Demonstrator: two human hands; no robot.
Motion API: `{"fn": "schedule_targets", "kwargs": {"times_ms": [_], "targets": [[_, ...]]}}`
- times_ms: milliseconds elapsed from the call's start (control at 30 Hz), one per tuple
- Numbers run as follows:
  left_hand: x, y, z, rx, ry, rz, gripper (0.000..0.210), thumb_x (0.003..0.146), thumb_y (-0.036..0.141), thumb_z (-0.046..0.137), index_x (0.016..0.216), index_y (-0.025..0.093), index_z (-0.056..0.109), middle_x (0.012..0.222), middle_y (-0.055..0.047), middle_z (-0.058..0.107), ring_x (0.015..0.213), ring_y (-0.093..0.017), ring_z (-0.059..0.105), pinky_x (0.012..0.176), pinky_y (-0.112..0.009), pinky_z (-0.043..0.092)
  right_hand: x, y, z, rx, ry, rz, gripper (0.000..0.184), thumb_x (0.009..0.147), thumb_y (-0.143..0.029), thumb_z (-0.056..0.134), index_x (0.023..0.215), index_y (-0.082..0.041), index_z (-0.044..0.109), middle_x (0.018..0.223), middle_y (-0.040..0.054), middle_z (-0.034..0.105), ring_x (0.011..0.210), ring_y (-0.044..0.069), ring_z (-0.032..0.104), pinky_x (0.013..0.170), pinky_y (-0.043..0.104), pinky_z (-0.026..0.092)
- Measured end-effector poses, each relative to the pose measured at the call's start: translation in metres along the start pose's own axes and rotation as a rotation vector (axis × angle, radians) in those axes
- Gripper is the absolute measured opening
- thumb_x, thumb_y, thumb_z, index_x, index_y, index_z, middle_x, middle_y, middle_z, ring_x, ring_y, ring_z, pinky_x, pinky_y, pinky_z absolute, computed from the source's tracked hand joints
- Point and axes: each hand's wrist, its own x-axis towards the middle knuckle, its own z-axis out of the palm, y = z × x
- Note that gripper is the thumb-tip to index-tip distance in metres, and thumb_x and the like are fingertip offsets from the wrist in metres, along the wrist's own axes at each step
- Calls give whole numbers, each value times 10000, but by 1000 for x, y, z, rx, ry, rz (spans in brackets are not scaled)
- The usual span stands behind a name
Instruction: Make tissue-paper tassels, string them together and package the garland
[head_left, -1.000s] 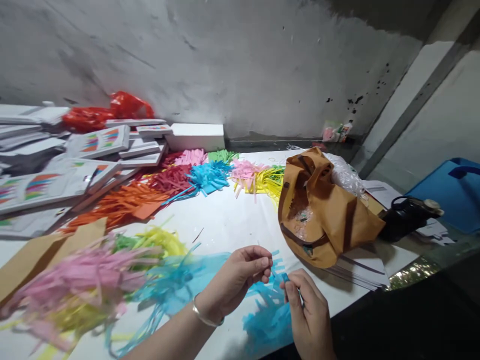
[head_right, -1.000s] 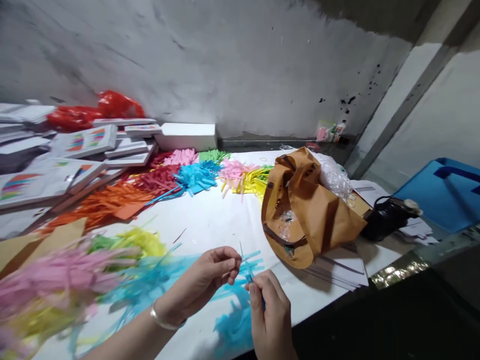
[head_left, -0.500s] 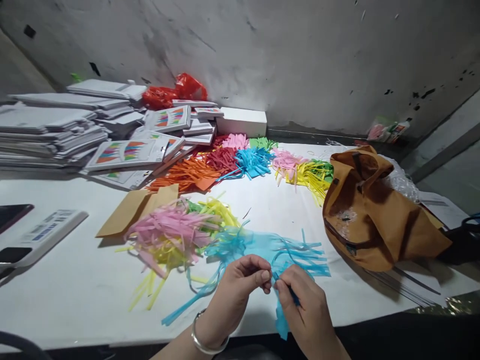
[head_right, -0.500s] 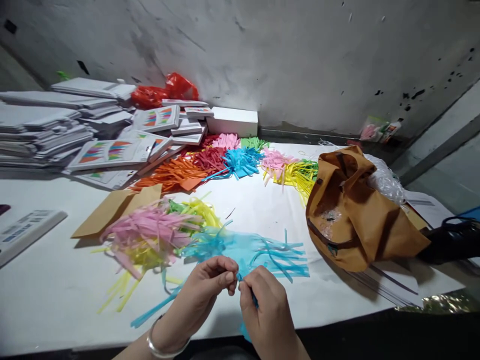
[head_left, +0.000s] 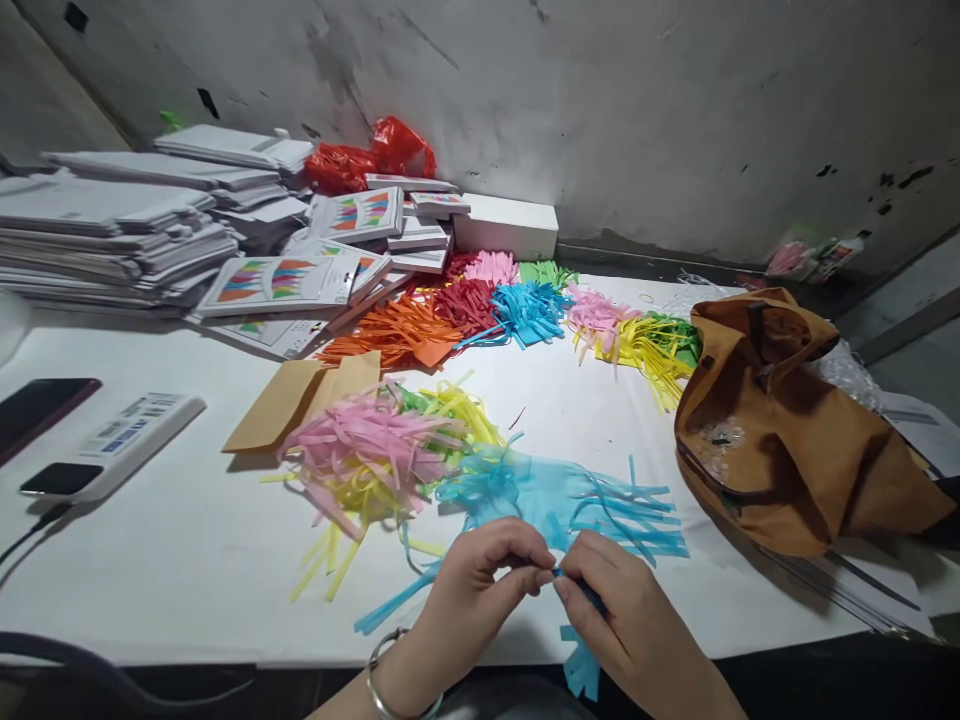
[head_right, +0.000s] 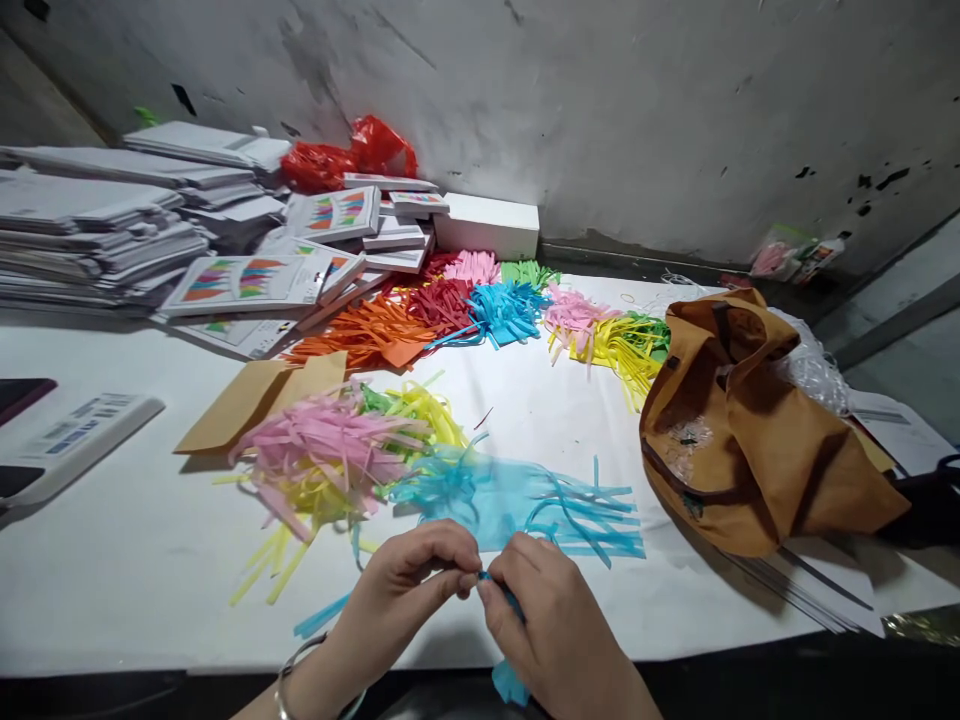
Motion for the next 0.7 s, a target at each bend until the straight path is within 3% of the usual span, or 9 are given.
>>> {"fn": "schedule_targets", "kwargs": {"times_ms": [233, 333, 467, 700], "targets": [[0, -4, -1, 67, -53, 16, 109, 814, 127, 690, 761, 205, 744, 722, -27, 708, 706, -163, 641, 690, -263, 495, -4, 8, 6, -88, -43, -76, 244, 1048, -212, 386, 909, -215, 586, 815, 28, 626, 731, 178, 556, 630, 297, 440], [2, -5, -3, 69, -108, -2, 118, 811, 118, 693, 746, 204, 741, 684, -17, 694, 682, -155, 629, 674, -254, 481, -5, 12, 5, -30, -51, -32, 226, 1049, -235, 421, 896, -221, 587, 809, 8, 631, 740, 169, 560, 662, 293, 439], [1, -5, -3, 85, -69, -37, 93, 817, 144, 697, 758, 203, 738, 697, -21, 697, 666, -154, 621, 655, -252, 486, -8, 14, 5, 134, -57, 64, 160, 1030, -331, 502, 937, -229, 583, 849, 0, 623, 787, 155, 593, 678, 262, 461], [-2, -2, -1, 201, -66, 51, 97, 866, 172, 672, 803, 216, 730, 741, -35, 713, 718, -170, 649, 691, -264, 501, -10, 11, 11, 42, 15, 40, 231, 1016, -181, 421, 848, -220, 575, 759, 13, 591, 701, 153, 582, 584, 255, 439]]}}
